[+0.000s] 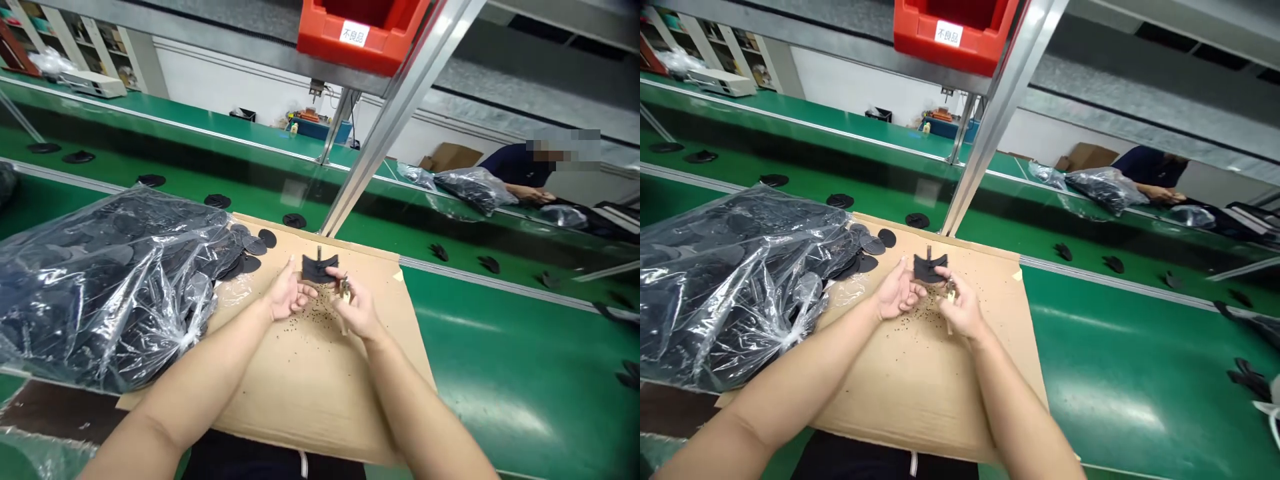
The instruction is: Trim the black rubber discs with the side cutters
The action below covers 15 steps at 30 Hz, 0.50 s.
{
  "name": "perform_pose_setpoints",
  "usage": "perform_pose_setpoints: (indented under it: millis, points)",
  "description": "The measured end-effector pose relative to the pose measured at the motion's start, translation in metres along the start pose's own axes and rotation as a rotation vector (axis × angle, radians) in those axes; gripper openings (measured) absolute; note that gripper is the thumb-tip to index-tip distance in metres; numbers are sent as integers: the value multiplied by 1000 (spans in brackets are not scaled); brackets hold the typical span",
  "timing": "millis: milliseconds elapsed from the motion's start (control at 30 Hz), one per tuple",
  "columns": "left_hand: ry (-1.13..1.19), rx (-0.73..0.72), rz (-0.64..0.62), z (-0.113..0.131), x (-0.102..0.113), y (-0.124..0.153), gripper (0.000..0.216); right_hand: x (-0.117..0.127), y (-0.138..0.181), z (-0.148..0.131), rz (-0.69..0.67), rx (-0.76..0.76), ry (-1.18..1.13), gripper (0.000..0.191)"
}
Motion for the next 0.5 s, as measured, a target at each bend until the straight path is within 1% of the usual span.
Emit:
perform_pose_setpoints:
  millis: [33,67,100,133,200,267,300,367,400,467,500]
  points:
    - [30,69,-63,1,-1,4,72,-9,7,-4,-19,9,-36,50]
    - [49,101,-101,2,0,8,71,-14,11,-6,-27,26,-52,51]
    - [67,102,-114,3,1,11,66,-18,14,-7,-25,52,-52,51]
    - [87,79,-110,5,3,13,58,-20,16,-8,-22,85,-40,52]
    - [130,-12,-94,7,5,15,40,-20,18,-8,-22,152,-3,52]
    - [161,-113,-69,8,6,14,30,-19,19,-4,-4,181,29,51]
    - [166,-174,-41,9,7,12,27,-18,20,-1,27,172,29,49]
    - [145,-324,48,11,10,9,24,-16,21,8,140,96,-7,47]
    - [126,-407,94,13,11,7,27,-16,21,14,202,38,-42,46]
    - [86,-554,144,16,13,6,41,-17,22,26,302,-96,-120,45]
    - [70,-597,147,16,12,6,47,-18,22,31,334,-162,-147,44]
Point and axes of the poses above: each hand's wrist, its own y-axis away from the middle knuckle, its own x-axis out of the back of the hand, z = x × y, the point moved 4 cm from there along -y, towards the middle knuckle, and after that the axes turned 11 degrees about y, right-handed, at the moved point
